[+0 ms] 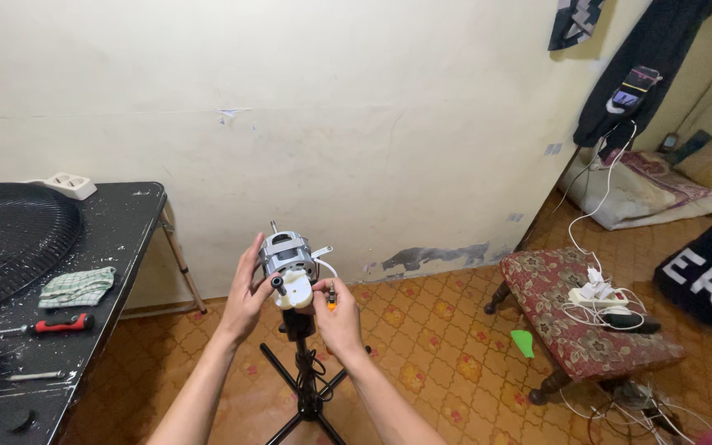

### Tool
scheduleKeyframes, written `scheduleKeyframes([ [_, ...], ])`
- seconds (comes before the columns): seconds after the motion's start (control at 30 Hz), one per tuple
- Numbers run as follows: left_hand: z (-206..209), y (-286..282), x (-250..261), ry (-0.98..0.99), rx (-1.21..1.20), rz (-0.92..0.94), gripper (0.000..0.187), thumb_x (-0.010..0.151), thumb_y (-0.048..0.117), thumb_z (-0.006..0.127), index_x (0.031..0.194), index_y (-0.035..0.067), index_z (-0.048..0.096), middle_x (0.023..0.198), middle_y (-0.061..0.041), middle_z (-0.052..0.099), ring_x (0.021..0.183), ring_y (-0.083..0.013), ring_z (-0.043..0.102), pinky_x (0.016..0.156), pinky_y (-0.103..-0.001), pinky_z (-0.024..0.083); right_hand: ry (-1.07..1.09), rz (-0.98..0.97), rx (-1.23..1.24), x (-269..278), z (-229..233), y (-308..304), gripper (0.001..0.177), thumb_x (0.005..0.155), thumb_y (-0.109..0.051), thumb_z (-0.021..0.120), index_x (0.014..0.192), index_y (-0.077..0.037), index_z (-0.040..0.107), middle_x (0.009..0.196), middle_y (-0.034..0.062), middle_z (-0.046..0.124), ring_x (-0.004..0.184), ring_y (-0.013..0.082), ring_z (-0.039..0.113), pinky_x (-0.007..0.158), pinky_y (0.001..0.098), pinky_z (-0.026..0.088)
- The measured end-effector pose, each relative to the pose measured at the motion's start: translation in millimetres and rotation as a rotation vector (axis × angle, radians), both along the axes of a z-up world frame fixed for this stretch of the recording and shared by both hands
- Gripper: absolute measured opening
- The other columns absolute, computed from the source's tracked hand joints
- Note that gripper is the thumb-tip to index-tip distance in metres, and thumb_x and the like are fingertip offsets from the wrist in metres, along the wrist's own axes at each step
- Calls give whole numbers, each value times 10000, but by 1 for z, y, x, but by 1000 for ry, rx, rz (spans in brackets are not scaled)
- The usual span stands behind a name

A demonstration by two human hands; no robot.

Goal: The person disassembles a fan motor mounted on a stand, removes a white plastic component, and uses a screwdriver to loosen and remove screws from the motor housing. The person places removed screws on a nearby table and continues adjusting the motor assembly.

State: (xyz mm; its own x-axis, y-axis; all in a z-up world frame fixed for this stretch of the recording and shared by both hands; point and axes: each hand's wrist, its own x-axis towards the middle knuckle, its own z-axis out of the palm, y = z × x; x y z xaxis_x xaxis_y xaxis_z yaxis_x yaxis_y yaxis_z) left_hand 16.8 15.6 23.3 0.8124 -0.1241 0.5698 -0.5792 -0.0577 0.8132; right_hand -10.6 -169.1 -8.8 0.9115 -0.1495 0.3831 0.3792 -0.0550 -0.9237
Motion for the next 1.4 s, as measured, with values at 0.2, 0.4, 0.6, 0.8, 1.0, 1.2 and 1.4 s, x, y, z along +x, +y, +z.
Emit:
scheduleKeyframes([
  [0.2,-27,-13,-5,-44,-44,131,746,1030,383,477,1656,108,179,1668,-189,281,1521,-323,358,1216,-430,300,5,-48,-44,-2,-4,-1,76,961,-59,631,1020,-13,644,830,43,640,759,96,586,680,273,508],
  [0.4,-40,-28,-7,152,-344,136,749,1039,509,351,1645,134,121,1683,-146,192,1499,-287,323,1156,-453,345,20,75,138,-5,-2,-3,81,997,-31,579,1059,15,604,874,47,613,764,126,718,670,280,604],
  [0.6,-46,-35,-11,182,-500,153,719,1047,547,344,1619,130,218,1642,-154,308,1446,-310,431,1126,-461,387,12,42,141,-11,6,-11,103,1001,-57,557,1077,3,591,920,70,644,717,156,744,651,274,578],
  [0.8,-36,-25,-19,163,-585,229,685,1055,545,279,1584,111,275,1611,-169,331,1444,-314,429,1142,-493,403,-103,55,144,-10,8,-24,230,1022,-77,589,1222,27,638,972,113,699,834,147,730,786,273,568],
  [1.0,-31,-18,-33,204,-733,205,644,1060,531,253,1529,100,346,1566,-165,395,1423,-316,461,1146,-489,411,30,171,306,-22,23,-29,185,1008,-101,596,1149,17,613,1045,123,729,903,162,748,471,229,456],
  [1.2,-38,-13,-43,175,-864,284,602,1075,514,267,1469,83,413,1500,-152,469,1373,-293,505,1107,-468,423,69,309,354,-38,45,-33,162,996,-123,588,1106,-5,597,1065,99,736,900,87,756,368,211,388],
  [1.4,-47,-12,-62,111,-1012,348,433,1142,459,318,1260,95,520,1224,-78,558,1112,-202,544,971,-374,438,47,295,314,-44,44,-35,163,1018,-131,644,1149,-34,648,898,77,653,558,17,480,376,198,323],
])
